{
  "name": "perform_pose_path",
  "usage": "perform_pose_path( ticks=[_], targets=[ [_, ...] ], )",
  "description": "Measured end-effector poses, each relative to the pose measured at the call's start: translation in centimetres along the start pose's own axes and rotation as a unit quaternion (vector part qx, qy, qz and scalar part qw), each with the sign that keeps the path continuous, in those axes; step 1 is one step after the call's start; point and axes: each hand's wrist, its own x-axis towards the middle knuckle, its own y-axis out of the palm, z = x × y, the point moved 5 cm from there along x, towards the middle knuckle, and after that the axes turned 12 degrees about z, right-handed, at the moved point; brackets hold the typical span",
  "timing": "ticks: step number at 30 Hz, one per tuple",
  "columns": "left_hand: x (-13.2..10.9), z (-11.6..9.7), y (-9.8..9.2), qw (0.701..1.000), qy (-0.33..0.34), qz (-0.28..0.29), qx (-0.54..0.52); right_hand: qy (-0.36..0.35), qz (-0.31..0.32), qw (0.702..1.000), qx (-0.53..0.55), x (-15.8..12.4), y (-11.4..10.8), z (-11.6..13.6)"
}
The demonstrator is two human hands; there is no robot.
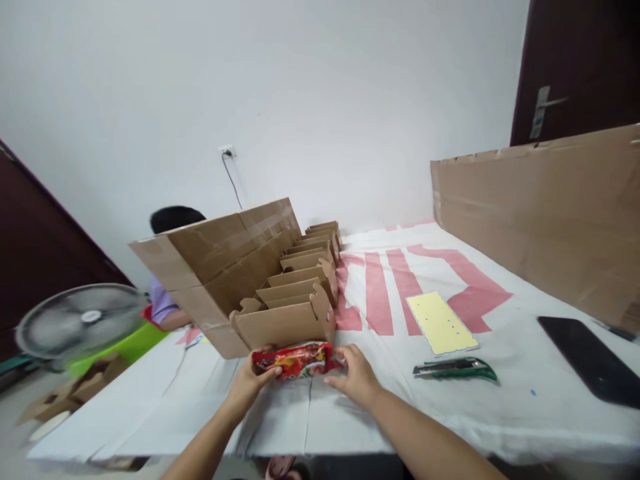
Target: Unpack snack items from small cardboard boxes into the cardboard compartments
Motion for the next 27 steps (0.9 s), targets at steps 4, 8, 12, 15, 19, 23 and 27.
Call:
perform_pose_path(
  ticks=[4,8,12,15,19,23,27],
  targets=[
    [0.0,0.2,-2.3,0.990,0.038,-0.105,0.084,0.004,0.003,1.000,-0.013,0.0,0.1,-0.1],
    [-3.4,-2.6,-0.3,0.889,0.209,-0.212,0.349,-0.003,0.006,1.000,-0.024,0.0,0.2,-0.1],
    [-5.8,-3.5,5.4,0.778,0.308,-0.103,0.538,-0.003,0.003,0.999,-0.032,0.0,0.4,-0.3],
    [-5.5,-3.1,7.4,0.753,0.291,-0.065,0.586,-0.003,0.004,1.000,-0.031,0.1,0.4,-0.4],
    [-3.3,-2.7,7.4,0.746,0.259,-0.068,0.610,-0.008,-0.003,1.000,-0.029,0.0,0.3,-0.2],
    [-1.5,-2.7,7.1,0.745,0.256,-0.060,0.614,-0.005,-0.001,1.000,-0.031,-0.2,0.3,0.2],
    [-0.7,-2.9,7.1,0.747,0.253,-0.054,0.613,-0.002,0.003,1.000,-0.029,-0.4,0.4,0.4]
  ],
)
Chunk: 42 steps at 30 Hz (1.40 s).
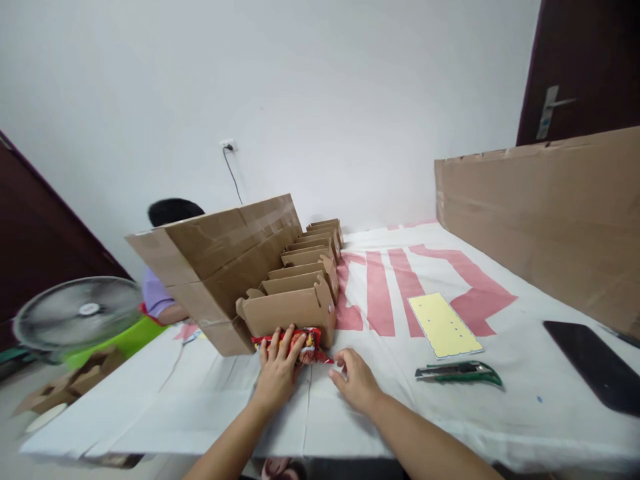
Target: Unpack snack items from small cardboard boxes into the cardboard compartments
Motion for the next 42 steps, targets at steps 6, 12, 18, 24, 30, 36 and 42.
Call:
perform_pose_path(
  ticks=[6,12,18,24,30,36,42],
  targets=[
    [1.1,0.2,0.4,1.000,-0.006,0.022,-0.001,0.014,0.016,1.000,0.000,-0.1,0.1,0.2],
    [2.6,0.7,1.0,1.000,-0.013,0.022,-0.017,0.020,0.020,1.000,-0.006,-0.1,0.3,0.0],
    [4.0,1.1,1.6,0.999,-0.020,0.026,-0.028,0.027,0.022,0.999,-0.009,-0.1,0.3,-0.1],
    [5.4,1.6,2.4,0.999,-0.029,0.041,-0.021,0.025,0.019,0.999,-0.013,-0.1,0.3,-0.1],
    [6.6,2.1,3.0,0.998,-0.037,0.052,-0.019,0.029,0.016,0.999,-0.014,0.0,0.4,-0.3],
    [7.2,2.7,3.7,0.997,-0.041,0.057,-0.006,0.032,0.020,0.999,-0.013,0.0,0.5,-0.5],
    [7.8,3.0,4.0,0.996,-0.049,0.077,0.001,0.037,0.021,0.999,-0.005,0.1,0.5,-0.6]
  ],
)
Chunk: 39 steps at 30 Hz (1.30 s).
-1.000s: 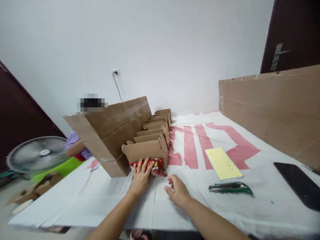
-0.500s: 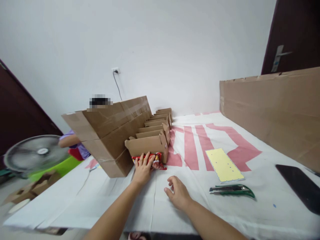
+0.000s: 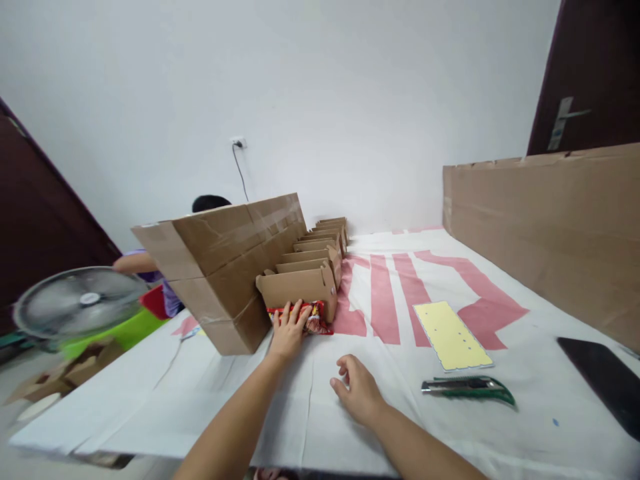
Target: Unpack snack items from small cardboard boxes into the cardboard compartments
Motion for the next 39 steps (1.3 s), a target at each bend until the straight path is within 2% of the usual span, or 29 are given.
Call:
perform_pose_path(
  ticks=[8,20,24,28,32,35,39],
  targets=[
    [0.0,0.5,0.2,1.000,0.011,-0.001,-0.016,0.009,-0.005,1.000,0.023,0.2,-0.2,-0.3],
    [-1.0,2.4,-1.6,0.997,0.047,0.006,-0.068,0.010,0.002,1.000,0.023,0.2,0.0,-0.5],
    [-1.4,2.4,-1.5,0.998,0.015,0.015,-0.059,0.015,0.007,1.000,0.023,0.2,-0.2,-0.3],
    [-1.4,1.5,-0.8,0.998,-0.019,0.054,-0.035,0.011,0.010,1.000,0.020,0.1,-0.1,-0.2],
    [-1.2,1.0,-0.1,0.997,-0.045,0.060,-0.018,0.013,0.013,1.000,0.020,0.2,-0.1,-0.2],
    [-1.6,0.6,0.3,0.998,-0.046,0.038,-0.019,0.013,0.014,1.000,0.022,0.2,-0.2,-0.1],
    [-3.1,0.1,0.1,0.997,-0.064,-0.049,-0.019,0.013,0.018,0.999,0.025,0.1,-0.4,0.1]
  ],
)
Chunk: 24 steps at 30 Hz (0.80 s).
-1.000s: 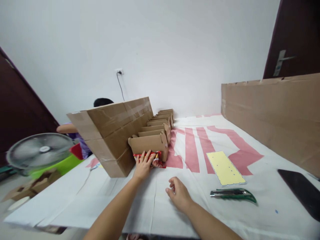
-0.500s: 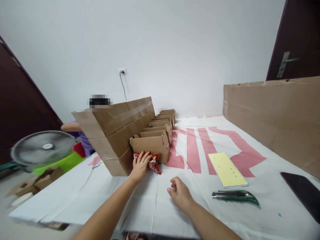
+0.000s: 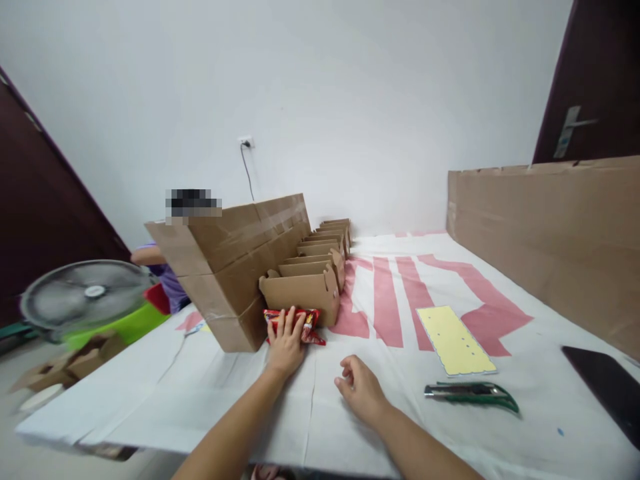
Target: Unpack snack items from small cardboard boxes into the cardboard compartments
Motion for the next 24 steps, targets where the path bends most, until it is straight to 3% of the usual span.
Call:
perform_pose_path(
  ticks=[4,7,11,13,19,24],
  targets=[
    [-1.4,0.3,-0.4,0.996,-0.057,-0.064,-0.027,-0.011,-0.004,1.000,-0.006,-0.3,0.3,-0.3],
    [-1.6,0.5,-0.3,0.994,-0.077,-0.054,-0.054,-0.007,-0.014,0.999,0.029,-0.3,0.8,-0.7],
    [-1.2,0.6,-0.1,0.994,-0.080,-0.029,-0.068,0.100,-0.018,0.987,0.127,1.7,0.5,-1.5],
    [-1.1,0.7,-0.1,0.994,-0.080,-0.026,-0.069,0.145,-0.011,0.981,0.128,4.0,-0.8,-1.6],
    [-1.1,1.1,0.3,0.994,-0.065,-0.030,-0.082,0.147,-0.076,0.985,0.058,13.4,-7.4,-2.2],
    [-0.8,1.6,1.1,0.994,-0.042,-0.043,-0.090,0.110,-0.105,0.987,0.044,20.9,-9.1,-2.7]
  ],
)
